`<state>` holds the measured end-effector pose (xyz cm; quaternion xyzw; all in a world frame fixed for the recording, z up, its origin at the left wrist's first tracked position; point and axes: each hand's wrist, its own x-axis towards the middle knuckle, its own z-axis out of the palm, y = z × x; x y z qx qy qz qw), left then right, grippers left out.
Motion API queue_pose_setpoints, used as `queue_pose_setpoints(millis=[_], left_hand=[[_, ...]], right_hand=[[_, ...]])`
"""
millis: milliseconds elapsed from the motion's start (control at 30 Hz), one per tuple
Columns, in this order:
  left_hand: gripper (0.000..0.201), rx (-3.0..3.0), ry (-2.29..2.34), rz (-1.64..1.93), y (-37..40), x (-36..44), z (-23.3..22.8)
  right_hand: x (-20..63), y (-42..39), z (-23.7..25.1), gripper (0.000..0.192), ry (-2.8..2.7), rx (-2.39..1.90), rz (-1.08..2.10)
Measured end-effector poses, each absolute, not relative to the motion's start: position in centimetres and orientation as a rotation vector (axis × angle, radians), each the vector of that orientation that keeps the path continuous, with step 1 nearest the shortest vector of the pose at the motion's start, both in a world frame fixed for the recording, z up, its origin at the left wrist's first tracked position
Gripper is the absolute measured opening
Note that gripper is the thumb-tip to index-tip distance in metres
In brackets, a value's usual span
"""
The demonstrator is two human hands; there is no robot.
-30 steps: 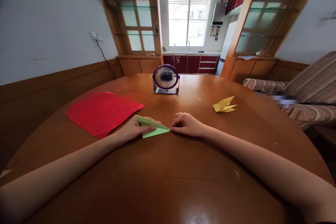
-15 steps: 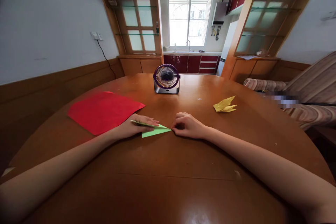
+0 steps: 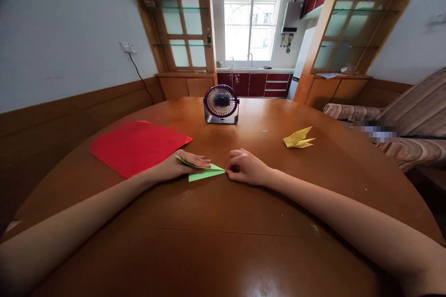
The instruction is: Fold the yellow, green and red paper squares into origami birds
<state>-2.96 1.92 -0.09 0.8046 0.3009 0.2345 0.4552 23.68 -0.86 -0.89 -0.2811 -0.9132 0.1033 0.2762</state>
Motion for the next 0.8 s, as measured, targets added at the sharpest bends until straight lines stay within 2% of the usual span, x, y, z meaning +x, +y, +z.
queue_pose_setpoints(millis=[200, 333, 433, 600, 700, 800], left_hand=[[0.028, 2.116, 0.611, 0.442, 2.2, -3.6, 0.7], [0.045, 2.314, 0.581, 0.253, 1.5, -4.5, 4.0], [0.042, 2.383, 0.587, 0.076, 0.6, -4.8, 6.3], [0.042, 2.902, 1.084, 0.44, -1.6, -2.8, 6.1], [0.031, 3.309, 1.06, 0.58, -2.9, -0.5, 4.5], [0.03, 3.475, 0.904, 0.589, -3.4, 1.0, 3.1]], right_hand=[[23.8, -0.6, -0.6, 0.011, -2.533, -0.712, 0.245], [23.6, -0.7, 0.0, 0.014, -2.615, -0.689, 0.184], [23.4, -0.9, 0.4, 0.016, -2.661, -0.677, 0.135], [23.0, -1.1, 0.5, 0.016, -2.674, -0.695, 0.047], [22.9, -1.0, 0.4, 0.016, -2.671, -0.707, 0.027], [23.1, -0.8, 0.2, 0.017, -2.658, -0.735, -0.009]])
